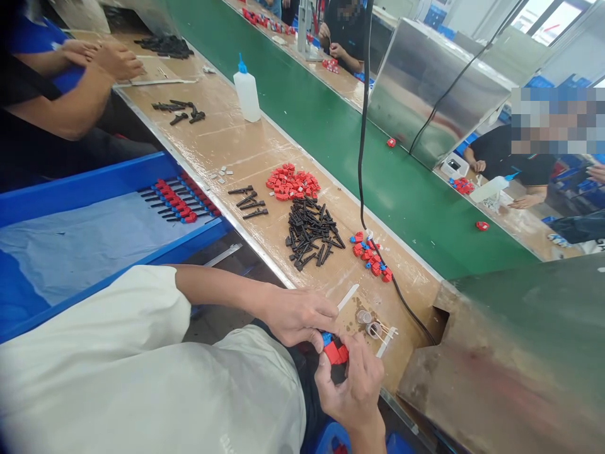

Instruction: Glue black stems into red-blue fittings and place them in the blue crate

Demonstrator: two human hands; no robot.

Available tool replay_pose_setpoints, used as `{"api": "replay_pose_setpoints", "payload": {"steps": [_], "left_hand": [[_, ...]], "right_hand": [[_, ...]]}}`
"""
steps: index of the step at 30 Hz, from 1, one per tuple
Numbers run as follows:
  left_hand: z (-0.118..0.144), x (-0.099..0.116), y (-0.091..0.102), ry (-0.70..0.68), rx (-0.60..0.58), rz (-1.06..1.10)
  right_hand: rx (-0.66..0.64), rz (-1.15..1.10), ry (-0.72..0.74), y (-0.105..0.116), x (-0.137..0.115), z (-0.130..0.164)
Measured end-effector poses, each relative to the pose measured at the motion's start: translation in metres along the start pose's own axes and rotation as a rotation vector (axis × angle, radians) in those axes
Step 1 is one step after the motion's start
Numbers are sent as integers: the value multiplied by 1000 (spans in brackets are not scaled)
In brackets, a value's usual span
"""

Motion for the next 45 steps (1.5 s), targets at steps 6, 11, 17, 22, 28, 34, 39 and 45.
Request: {"api": "replay_pose_setpoints", "payload": {"steps": [6, 11, 17, 22, 28, 34, 39, 45], "left_hand": [[2, 6, -5, -20, 76, 92], [1, 8, -3, -92, 49, 101], [0, 10, -3, -159, 34, 29], [0, 13, -5, -150, 72, 31], [0, 15, -4, -159, 7, 30], [-1, 16, -3, -193, 5, -33], [-5, 17, -5, -177, -50, -81], [-5, 19, -9, -292, 54, -134]], "right_hand": [[59, -55, -31, 3, -8, 4], [43, 55, 20, 9, -11, 4], [2, 124, 65, 13, -12, 5], [65, 139, 74, 15, -15, 5], [78, 144, 106, 17, -17, 5], [109, 179, 89, 19, -18, 6], [83, 203, 112, 18, -15, 9], [63, 316, 214, 17, -14, 16]]}}
Point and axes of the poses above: each hand's wrist, its own z-axis away from the middle knuckle, its own y-axis out of the back of the hand, x = y × z, the point moved 5 cm from there along -z, towards the middle knuckle, and after that the axes turned 4 degrees about x, right-handed, at the moved point
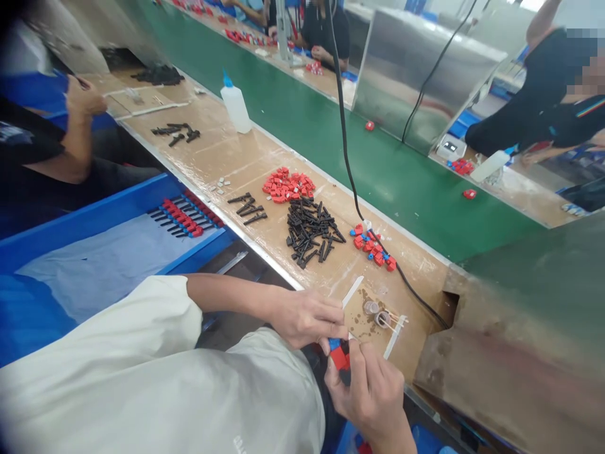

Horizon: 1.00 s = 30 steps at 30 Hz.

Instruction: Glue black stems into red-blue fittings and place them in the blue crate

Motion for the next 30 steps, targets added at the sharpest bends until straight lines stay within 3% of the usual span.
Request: {"api": "replay_pose_setpoints", "payload": {"steps": [3, 5, 8, 11, 14, 18, 22, 27, 30], "left_hand": [[-1, -3, -5, -2, 28, 11], [-4, -6, -3, 33, 39, 52], [-9, -9, 12, 159, 148, 157], [-13, -16, 26, 364, 415, 353], [-17, -20, 11, 549, 536, 604], [-28, -16, -37, 692, 419, 933], [-32, 4, -70, 754, 323, 1054], [-27, 41, -89, 867, 16, 961], [-34, 64, -98, 684, -289, 974]], "right_hand": [[47, -13, -29, -1, 2, 6], [50, -138, -133, -2, 8, 11], [36, -600, -552, -8, 22, 20], [72, -1218, -1036, -19, 23, 28], [147, -1635, -1296, -28, 13, 28], [310, -1881, -1410, -29, 5, 36], [504, -1929, -1480, -15, -9, 68], [701, -1664, -1607, 31, -41, 139], [846, -1306, -1721, 81, -66, 210]]}}
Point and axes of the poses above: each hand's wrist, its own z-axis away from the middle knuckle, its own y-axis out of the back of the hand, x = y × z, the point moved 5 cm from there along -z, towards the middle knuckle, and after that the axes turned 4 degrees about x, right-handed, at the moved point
